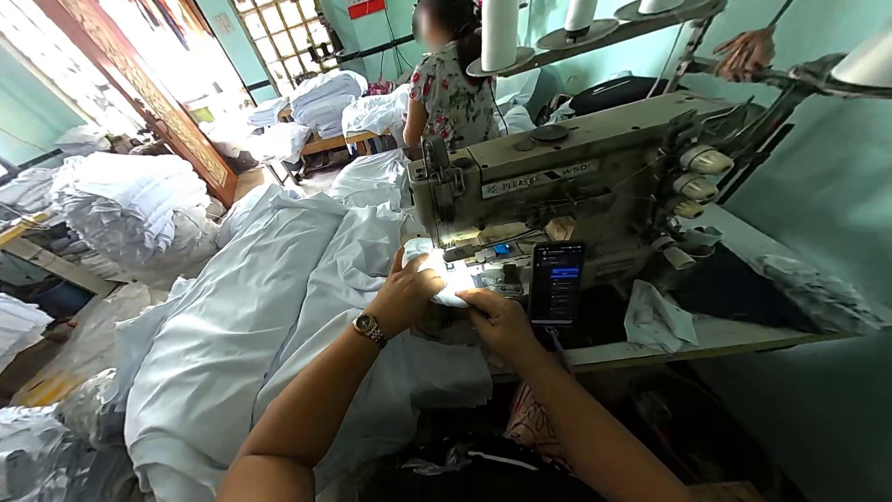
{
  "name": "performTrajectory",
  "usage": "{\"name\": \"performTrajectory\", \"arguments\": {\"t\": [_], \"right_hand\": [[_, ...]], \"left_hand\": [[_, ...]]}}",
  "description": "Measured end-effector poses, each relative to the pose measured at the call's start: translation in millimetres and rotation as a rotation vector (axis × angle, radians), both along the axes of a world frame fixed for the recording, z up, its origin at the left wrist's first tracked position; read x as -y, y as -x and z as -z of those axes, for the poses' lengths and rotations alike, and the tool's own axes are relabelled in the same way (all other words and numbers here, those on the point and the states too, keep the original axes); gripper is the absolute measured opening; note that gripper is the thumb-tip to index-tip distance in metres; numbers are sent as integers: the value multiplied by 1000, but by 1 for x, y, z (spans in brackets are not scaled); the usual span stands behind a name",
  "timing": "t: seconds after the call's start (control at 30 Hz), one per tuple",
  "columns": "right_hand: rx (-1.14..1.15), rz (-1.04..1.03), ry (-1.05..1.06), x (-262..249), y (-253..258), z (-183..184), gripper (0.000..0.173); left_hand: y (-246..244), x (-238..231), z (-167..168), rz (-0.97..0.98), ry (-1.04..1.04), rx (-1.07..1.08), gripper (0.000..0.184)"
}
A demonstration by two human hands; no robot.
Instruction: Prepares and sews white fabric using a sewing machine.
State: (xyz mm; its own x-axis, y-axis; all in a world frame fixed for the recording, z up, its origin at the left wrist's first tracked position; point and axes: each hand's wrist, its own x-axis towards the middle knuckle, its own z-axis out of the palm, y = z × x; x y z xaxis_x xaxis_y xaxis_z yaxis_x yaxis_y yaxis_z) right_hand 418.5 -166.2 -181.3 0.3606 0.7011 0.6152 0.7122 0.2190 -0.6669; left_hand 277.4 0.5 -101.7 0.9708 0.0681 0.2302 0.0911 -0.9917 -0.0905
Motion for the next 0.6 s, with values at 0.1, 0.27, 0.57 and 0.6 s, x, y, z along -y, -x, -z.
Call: {"name": "performTrajectory", "arguments": {"t": [0.1,0.27,0.57,0.6], "right_hand": [[24,13,15,-5,-2,-2,24],[134,98,91,-12,-1,-5,23],[157,73,-29,-7,5,2,26],[137,44,-96,-4,9,7,27]], "left_hand": [[-6,-6,-1,-18,5,-17,27],[-14,-14,-1,-65,33,-30,32],[-18,-14,2,-112,14,-2,29],[-17,-15,3,-107,16,3,30]]}}
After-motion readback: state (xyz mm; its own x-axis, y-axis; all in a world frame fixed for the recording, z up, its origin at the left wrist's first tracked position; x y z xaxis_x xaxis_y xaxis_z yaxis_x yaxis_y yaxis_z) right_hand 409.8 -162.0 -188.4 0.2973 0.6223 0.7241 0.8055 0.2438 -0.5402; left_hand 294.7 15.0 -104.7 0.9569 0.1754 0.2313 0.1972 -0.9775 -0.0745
